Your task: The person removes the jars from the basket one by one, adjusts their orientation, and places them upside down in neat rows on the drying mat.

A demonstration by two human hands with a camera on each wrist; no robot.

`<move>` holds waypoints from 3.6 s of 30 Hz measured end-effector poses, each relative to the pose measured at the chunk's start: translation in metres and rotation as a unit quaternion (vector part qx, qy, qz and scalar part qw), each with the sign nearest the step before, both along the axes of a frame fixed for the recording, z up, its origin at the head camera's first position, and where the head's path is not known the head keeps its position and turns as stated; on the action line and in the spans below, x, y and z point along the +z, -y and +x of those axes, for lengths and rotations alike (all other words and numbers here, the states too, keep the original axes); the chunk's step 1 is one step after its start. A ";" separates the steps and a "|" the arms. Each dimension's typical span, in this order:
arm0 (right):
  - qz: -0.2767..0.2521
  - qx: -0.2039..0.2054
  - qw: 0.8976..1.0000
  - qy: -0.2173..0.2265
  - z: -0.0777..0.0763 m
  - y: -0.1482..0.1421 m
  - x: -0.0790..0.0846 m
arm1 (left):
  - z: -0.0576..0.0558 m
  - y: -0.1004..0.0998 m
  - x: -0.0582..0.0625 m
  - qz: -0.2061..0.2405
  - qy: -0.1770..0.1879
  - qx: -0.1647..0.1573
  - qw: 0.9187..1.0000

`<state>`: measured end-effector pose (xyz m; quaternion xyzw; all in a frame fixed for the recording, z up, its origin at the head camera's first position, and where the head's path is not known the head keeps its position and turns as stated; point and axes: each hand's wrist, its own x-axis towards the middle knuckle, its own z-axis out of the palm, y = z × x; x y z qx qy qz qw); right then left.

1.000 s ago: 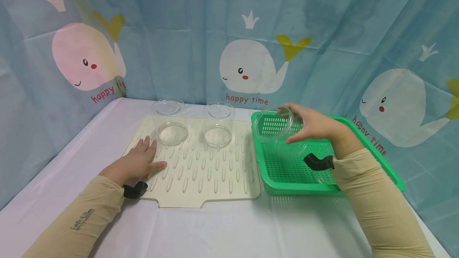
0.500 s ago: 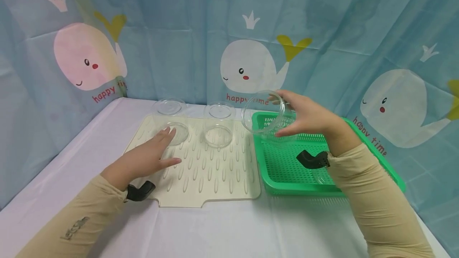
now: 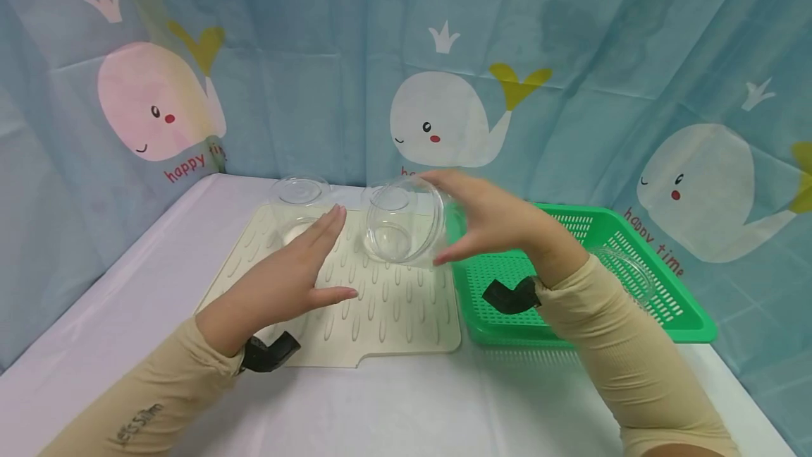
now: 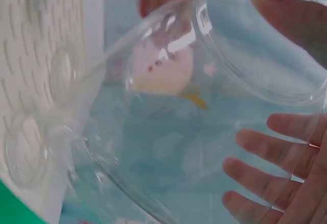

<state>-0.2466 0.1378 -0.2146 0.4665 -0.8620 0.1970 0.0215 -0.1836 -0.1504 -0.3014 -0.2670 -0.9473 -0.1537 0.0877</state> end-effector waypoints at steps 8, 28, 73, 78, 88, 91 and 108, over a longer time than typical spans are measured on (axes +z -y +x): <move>0.047 0.019 0.999 -0.012 0.009 0.028 -0.011 | 0.012 -0.025 0.015 0.075 -0.112 -0.037 0.990; 0.086 0.032 0.996 -0.011 0.013 0.037 -0.019 | 0.013 -0.033 0.017 0.119 -0.150 -0.080 0.978; -0.217 0.053 0.941 0.254 -0.013 0.001 -0.035 | -0.006 -0.013 -0.014 0.496 0.143 -0.105 0.850; -0.295 0.082 0.919 0.248 -0.009 0.009 -0.037 | -0.007 -0.010 -0.016 0.433 0.112 -0.079 0.891; -0.336 0.095 0.915 0.200 -0.003 0.020 -0.035 | -0.012 0.014 -0.018 0.322 0.067 -0.025 0.944; -0.324 0.076 0.924 0.190 -0.002 0.020 -0.034 | -0.015 0.027 -0.020 0.314 0.045 -0.001 0.948; -0.256 -0.011 0.953 0.160 -0.004 0.020 -0.039 | -0.040 0.102 -0.061 0.186 0.103 0.161 0.964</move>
